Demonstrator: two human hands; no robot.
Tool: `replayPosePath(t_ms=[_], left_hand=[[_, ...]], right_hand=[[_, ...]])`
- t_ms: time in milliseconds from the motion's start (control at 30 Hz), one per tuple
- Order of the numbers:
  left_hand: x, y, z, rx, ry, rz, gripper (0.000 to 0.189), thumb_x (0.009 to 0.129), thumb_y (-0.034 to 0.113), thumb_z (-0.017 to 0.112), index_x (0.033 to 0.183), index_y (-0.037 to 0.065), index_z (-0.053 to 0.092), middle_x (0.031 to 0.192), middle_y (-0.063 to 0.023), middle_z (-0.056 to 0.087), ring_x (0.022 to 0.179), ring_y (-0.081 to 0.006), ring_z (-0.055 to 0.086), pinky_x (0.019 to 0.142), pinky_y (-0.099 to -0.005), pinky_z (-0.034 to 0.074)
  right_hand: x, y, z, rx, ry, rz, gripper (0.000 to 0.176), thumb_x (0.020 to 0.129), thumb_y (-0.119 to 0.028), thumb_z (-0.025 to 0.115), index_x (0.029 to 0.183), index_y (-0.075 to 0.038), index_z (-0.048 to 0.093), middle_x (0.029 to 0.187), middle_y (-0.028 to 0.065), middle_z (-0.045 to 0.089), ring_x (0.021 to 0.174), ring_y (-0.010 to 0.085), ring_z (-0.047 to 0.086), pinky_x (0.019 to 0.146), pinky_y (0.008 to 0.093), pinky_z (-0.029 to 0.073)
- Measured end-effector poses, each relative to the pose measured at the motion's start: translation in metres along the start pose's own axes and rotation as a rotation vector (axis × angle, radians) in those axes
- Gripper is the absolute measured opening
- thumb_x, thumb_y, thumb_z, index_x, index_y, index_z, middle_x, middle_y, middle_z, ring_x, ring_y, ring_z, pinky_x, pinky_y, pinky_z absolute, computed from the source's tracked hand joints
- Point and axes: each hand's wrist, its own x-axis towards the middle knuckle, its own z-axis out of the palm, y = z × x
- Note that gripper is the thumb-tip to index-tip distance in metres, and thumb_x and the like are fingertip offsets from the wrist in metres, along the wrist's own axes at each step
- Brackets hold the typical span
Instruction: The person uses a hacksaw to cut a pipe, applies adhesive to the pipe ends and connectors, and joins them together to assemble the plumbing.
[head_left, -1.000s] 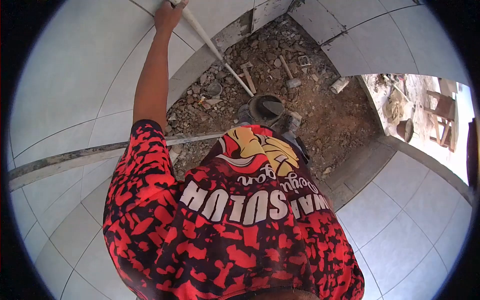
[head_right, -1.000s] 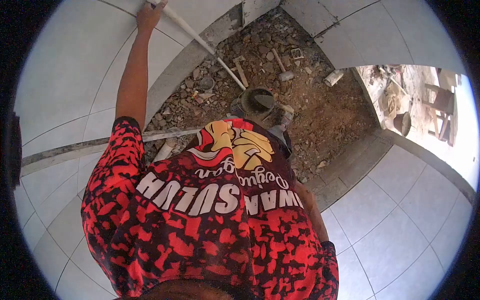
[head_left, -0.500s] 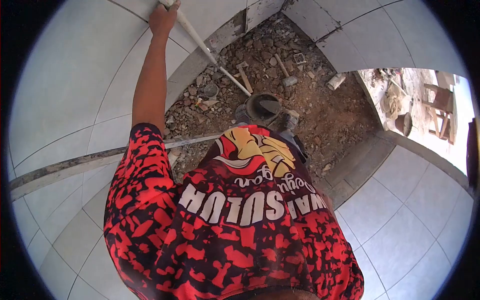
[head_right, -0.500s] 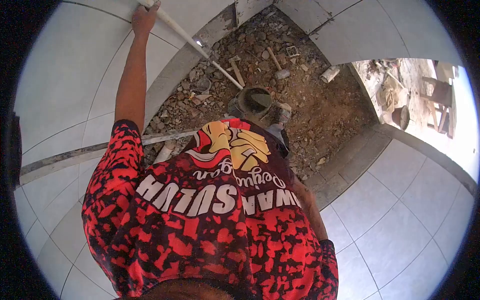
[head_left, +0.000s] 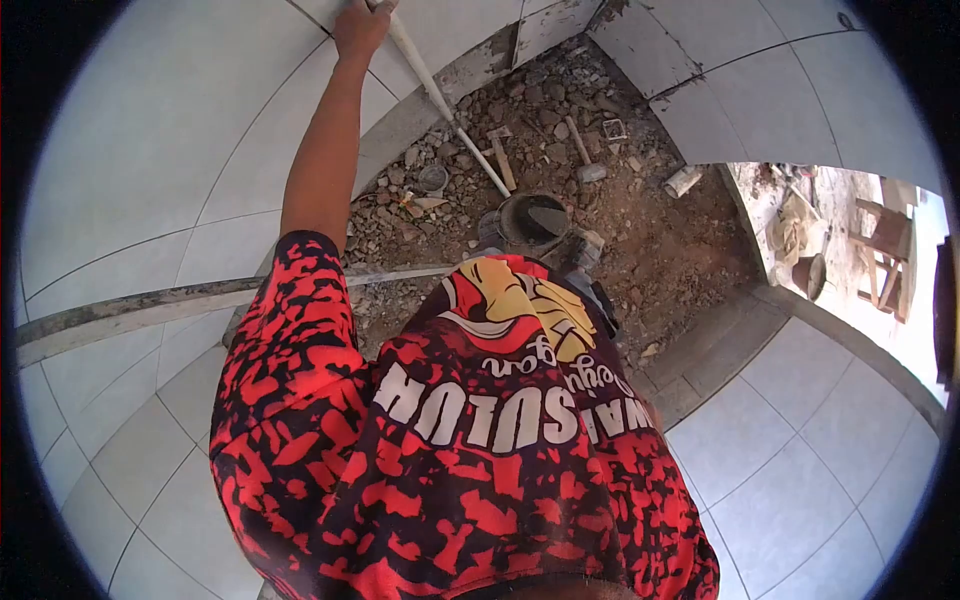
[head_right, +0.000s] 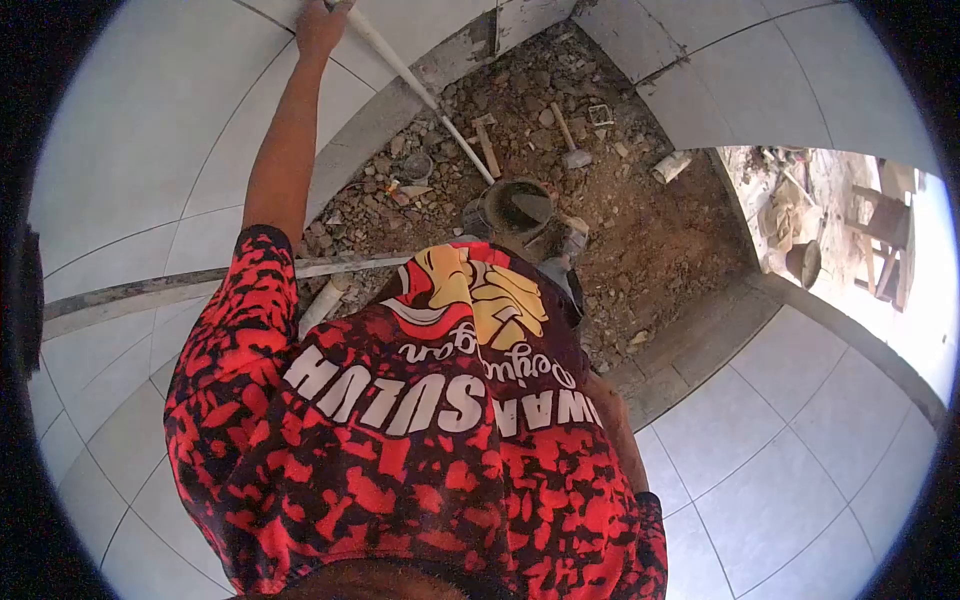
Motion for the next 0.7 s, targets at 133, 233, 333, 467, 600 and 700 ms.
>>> replayPosePath(t_ms=[133, 233, 333, 467, 600, 700], left_hand=[[0.003, -0.01, 0.013, 0.093, 0.067, 0.001, 0.05, 0.083, 0.037, 0.06, 0.107, -0.006, 0.056, 0.099, -0.0232, 0.062, 0.092, -0.0357, 0.06, 0.081, -0.0431, 0.046], [0.006, -0.017, 0.018, 0.124, 0.095, 0.045, 0.05, 0.083, 0.037, 0.06, 0.106, -0.006, 0.056, 0.099, -0.0234, 0.062, 0.092, -0.0364, 0.06, 0.082, -0.0436, 0.046], [0.0, -0.011, 0.015, 0.109, 0.069, 0.001, 0.049, 0.082, 0.037, 0.062, 0.104, -0.006, 0.057, 0.097, -0.0233, 0.062, 0.091, -0.0365, 0.06, 0.081, -0.0435, 0.046], [-0.007, -0.001, 0.012, -0.035, 0.099, 0.034, 0.045, 0.08, 0.033, 0.066, 0.101, -0.006, 0.058, 0.093, -0.0214, 0.063, 0.087, -0.0341, 0.061, 0.077, -0.0409, 0.047], [-0.011, 0.006, 0.012, -0.08, 0.058, -0.097, 0.039, 0.079, 0.028, 0.068, 0.098, -0.006, 0.058, 0.09, -0.019, 0.063, 0.084, -0.0308, 0.06, 0.074, -0.039, 0.047], [-0.016, 0.008, 0.015, -0.078, 0.125, -0.027, 0.035, 0.08, 0.025, 0.068, 0.096, -0.005, 0.057, 0.087, -0.017, 0.063, 0.08, -0.0276, 0.06, 0.071, -0.0385, 0.047]], right_hand=[[-0.001, -0.001, 0.0, -0.006, -0.007, 0.001, 0.024, 0.081, -0.022, 0.057, 0.096, -0.003, 0.062, 0.089, 0.0174, 0.064, 0.079, 0.0306, 0.063, 0.064, 0.04, 0.047], [0.0, -0.001, -0.001, -0.011, -0.013, 0.004, 0.024, 0.081, -0.022, 0.057, 0.095, -0.003, 0.062, 0.088, 0.0175, 0.065, 0.078, 0.0307, 0.063, 0.064, 0.0402, 0.047], [0.001, -0.003, -0.002, -0.014, -0.019, 0.008, 0.023, 0.081, -0.021, 0.058, 0.095, -0.003, 0.063, 0.088, 0.0176, 0.065, 0.077, 0.0308, 0.063, 0.063, 0.0403, 0.047], [0.001, -0.006, -0.002, -0.022, -0.028, 0.019, 0.023, 0.081, -0.021, 0.058, 0.094, -0.003, 0.063, 0.087, 0.0177, 0.065, 0.077, 0.0309, 0.063, 0.062, 0.0405, 0.047], [0.001, -0.01, -0.004, -0.037, -0.044, 0.03, 0.023, 0.081, -0.021, 0.058, 0.093, -0.003, 0.063, 0.086, 0.0178, 0.065, 0.076, 0.031, 0.064, 0.062, 0.0407, 0.047], [0.003, -0.013, -0.007, -0.052, -0.053, 0.042, 0.023, 0.081, -0.021, 0.058, 0.093, -0.003, 0.063, 0.085, 0.0179, 0.065, 0.075, 0.0311, 0.064, 0.061, 0.0408, 0.048]])
